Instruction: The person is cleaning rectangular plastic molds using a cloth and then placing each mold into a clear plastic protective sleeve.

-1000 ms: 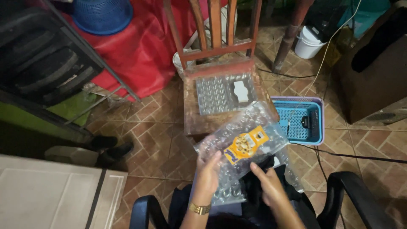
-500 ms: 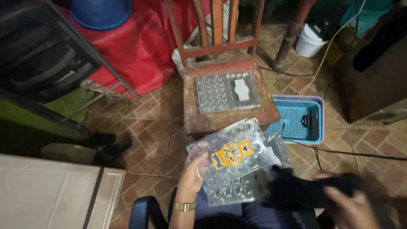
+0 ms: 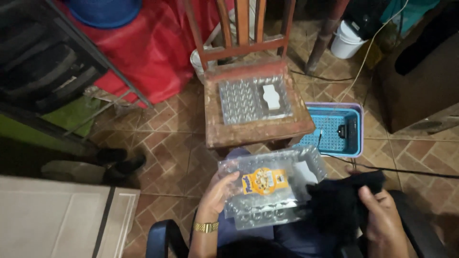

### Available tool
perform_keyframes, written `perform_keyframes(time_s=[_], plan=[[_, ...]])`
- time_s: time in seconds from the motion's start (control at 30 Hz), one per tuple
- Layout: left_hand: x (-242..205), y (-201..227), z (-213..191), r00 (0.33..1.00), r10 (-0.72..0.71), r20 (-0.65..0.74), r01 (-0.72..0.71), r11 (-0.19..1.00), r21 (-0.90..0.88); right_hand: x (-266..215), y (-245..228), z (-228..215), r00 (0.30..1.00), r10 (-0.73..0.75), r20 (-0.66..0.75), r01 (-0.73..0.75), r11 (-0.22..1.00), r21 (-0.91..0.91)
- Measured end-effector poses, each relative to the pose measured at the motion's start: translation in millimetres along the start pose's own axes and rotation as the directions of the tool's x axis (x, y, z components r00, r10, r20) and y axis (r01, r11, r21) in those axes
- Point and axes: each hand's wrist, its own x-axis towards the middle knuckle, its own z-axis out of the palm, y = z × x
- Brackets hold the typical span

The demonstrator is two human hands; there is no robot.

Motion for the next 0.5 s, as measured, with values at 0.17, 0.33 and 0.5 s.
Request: perform_keyframes(time_s=[0.17, 0.33, 0.5], plan=[[8, -7, -8, 0.999, 0.041, -0.012, -0.041, 0.999, 0.010, 6, -10, 39, 0.984, -0.017, -0.176, -0.079, 0.847, -0.525], [3, -4, -5, 0.998, 0.059, -0.031, -0.059, 0.998, 0.004, 3, -14, 41, 0.992, -0.097, -0.081, 0.018, 0.745, -0.667], [-2, -2, -4, 0.999, 0.034, 0.007, -0.033, 0.998, -0.047, 13, 12, -1, 0.989, -0.028, 0.142, 0.077, 0.932, -0.354]])
